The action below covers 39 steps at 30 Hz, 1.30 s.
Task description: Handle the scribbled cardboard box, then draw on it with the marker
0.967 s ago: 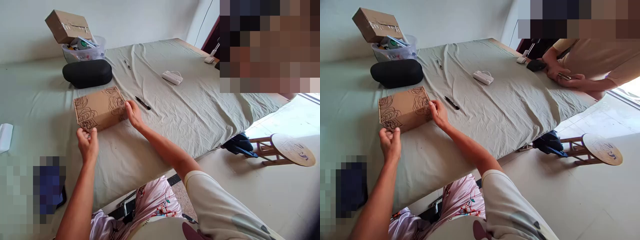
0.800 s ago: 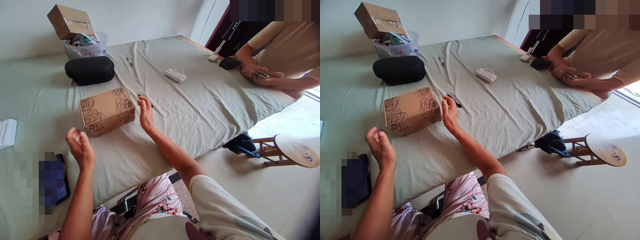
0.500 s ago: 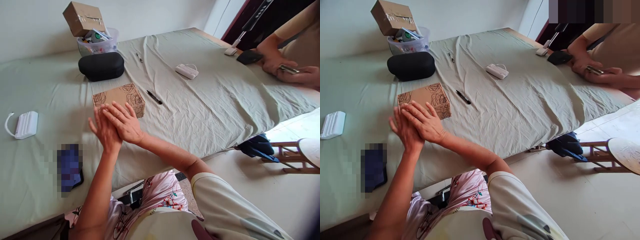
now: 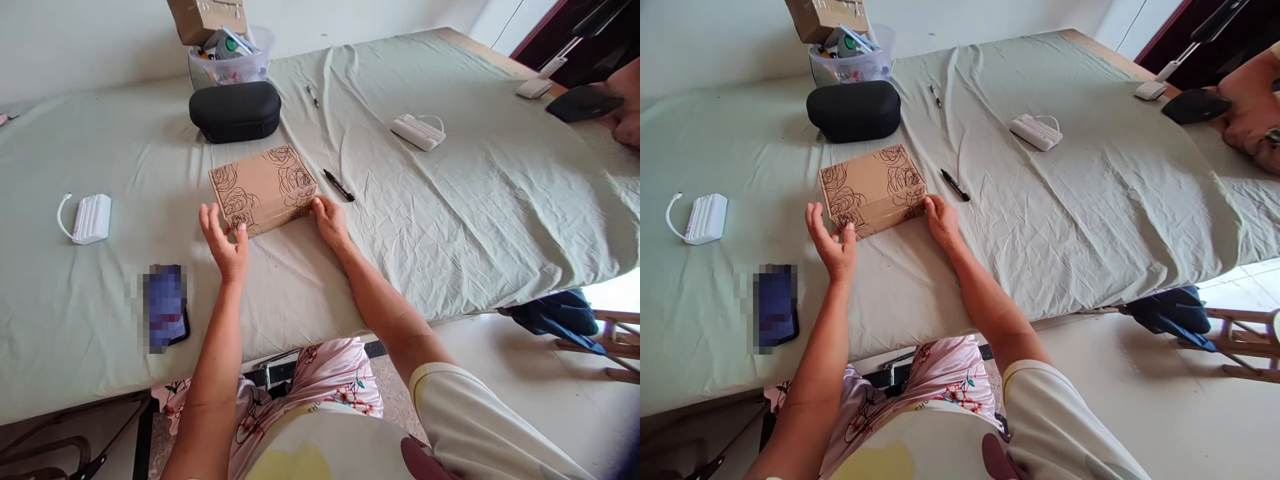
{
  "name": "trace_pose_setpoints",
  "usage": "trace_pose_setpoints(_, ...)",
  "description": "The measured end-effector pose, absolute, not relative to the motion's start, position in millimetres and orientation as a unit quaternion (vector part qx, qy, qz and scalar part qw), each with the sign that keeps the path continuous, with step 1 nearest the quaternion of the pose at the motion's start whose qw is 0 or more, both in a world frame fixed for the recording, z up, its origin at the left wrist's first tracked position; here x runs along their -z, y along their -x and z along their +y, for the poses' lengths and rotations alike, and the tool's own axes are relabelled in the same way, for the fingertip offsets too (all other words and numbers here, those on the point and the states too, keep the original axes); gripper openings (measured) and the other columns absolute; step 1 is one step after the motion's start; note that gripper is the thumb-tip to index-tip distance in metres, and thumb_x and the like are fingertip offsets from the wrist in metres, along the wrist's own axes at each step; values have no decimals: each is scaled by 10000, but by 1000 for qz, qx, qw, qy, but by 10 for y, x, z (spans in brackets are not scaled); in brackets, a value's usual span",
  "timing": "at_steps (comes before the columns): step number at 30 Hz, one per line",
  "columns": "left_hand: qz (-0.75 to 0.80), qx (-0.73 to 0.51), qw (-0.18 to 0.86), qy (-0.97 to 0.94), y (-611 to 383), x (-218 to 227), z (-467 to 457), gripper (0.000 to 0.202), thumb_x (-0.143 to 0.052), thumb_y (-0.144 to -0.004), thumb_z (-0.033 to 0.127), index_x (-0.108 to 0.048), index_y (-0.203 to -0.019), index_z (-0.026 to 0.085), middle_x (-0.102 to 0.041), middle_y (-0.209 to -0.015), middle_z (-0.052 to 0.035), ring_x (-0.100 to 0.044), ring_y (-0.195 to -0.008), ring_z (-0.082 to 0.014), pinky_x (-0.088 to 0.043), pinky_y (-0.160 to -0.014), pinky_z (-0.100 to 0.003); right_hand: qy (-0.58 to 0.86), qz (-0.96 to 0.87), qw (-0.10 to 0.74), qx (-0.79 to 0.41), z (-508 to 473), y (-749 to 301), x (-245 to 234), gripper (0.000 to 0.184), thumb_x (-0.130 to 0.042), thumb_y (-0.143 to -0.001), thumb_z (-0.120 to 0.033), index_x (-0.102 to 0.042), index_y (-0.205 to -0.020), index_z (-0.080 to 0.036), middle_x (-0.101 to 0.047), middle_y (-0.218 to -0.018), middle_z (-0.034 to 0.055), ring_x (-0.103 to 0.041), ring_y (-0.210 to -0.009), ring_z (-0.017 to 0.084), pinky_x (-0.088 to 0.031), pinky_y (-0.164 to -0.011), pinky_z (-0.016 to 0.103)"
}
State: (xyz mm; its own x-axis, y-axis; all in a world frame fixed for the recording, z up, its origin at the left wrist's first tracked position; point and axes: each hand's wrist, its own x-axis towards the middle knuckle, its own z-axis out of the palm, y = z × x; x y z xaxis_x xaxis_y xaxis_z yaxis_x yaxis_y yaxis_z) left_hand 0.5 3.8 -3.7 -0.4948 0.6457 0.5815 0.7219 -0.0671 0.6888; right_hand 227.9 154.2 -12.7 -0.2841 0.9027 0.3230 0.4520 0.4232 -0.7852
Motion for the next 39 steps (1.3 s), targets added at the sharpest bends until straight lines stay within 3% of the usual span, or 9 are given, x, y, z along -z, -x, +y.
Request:
trace_pose_setpoints(2, -705, 542, -26, 458, 77, 130, 27, 618, -571, -1014, 503, -526, -1528, 162, -666, -1476, -208, -687, -1344, -269, -592, -1092, -386, 467, -744, 363, -310, 1523, -2243, 160, 600, -317, -1081, -614, -729, -1244, -209, -801, -1036, 107, -747, -988, 261, -592, -991, 452)
trace_pose_setpoints(5, -742, 510, -38, 434, 142, 210, 11, 535, -612, -978, 499, -639, -1380, 147, -754, -1324, -199, -756, -1181, -282, -595, -1066, -404, 470, -748, 359, -301, 1476, -2189, 136, 524, -368, -1054, -563, -717, -1228, -213, -793, -1052, 111, -739, -1013, 268, -576, -999, 448)
trace_pose_setpoints(13, -753, 502, -43, 422, 89, 176, 17, 542, -706, -874, 365, -641, -1364, 142, -755, -1294, -185, -755, -1143, -286, -609, -1021, -406, 457, -737, 380, -323, 1414, -2182, 84, 363, -509, -976, -460, -681, -1182, -216, -780, -1060, 103, -722, -986, 265, -583, -916, 438)
trace_pose_setpoints(20, -669, 603, 102, 422, -62, -33, -139, 682, -429, -1038, 646, -477, -1504, 150, -723, -1173, -125, -732, -1008, -205, -599, -907, -338, 350, -685, 604, -208, 1194, -2196, -116, 461, -501, -1033, -572, -586, -1331, -231, -621, -928, 24, -647, -886, 202, -567, -947, 439)
trace_pose_setpoints(22, -647, 613, 141, 431, -97, -76, -179, 693, -339, -1047, 682, -513, -1454, 149, -695, -1159, -123, -714, -1052, -216, -584, -935, -351, 321, -677, 641, -166, 1120, -2205, -197, 453, -466, -1055, -571, -577, -1350, -246, -597, -944, 29, -643, -893, 207, -568, -964, 459)
trace_pose_setpoints(29, -656, 612, 126, 424, -163, -88, -181, 514, -481, -1026, 589, -611, -1259, 150, -668, -1087, -111, -648, -939, -191, -560, -844, -324, 322, -696, 629, -124, 998, -2196, -347, 289, -469, -1088, -456, -660, -1141, -246, -604, -921, 38, -628, -860, 198, -570, -862, 412)
trace_pose_setpoints(33, -700, 554, 166, 419, -169, -92, -182, 616, -474, -1018, 552, -547, -1437, 107, -645, -1336, -229, -652, -1208, -277, -548, -1047, -422, 309, -703, 628, -125, 1021, -2214, -338, 232, -521, -1071, -402, -680, -1137, -247, -637, -965, 51, -638, -909, 215, -564, -901, 438)
trace_pose_setpoints(36, -726, 489, 199, 440, -191, -121, -196, 616, -531, -1003, 526, -609, -1441, 101, -508, -1568, -297, -433, -1557, -402, -339, -1291, -588, 346, -715, 601, -90, 1039, -2219, -308, 259, -533, -1056, -419, -715, -1139, -253, -667, -1087, 89, -661, -1069, 265, -538, -1034, 525)
trace_pose_setpoints(39, -737, 448, 167, 477, -286, -147, -209, 501, -544, -1012, 488, -709, -1376, 184, -407, -1699, -243, -232, -1683, -433, -179, -1344, -675, 369, -745, 555, -31, 977, -2151, -268, 291, -515, -1043, -394, -751, -1179, -293, -684, -1275, 99, -634, -1296, 319, -433, -1196, 619)
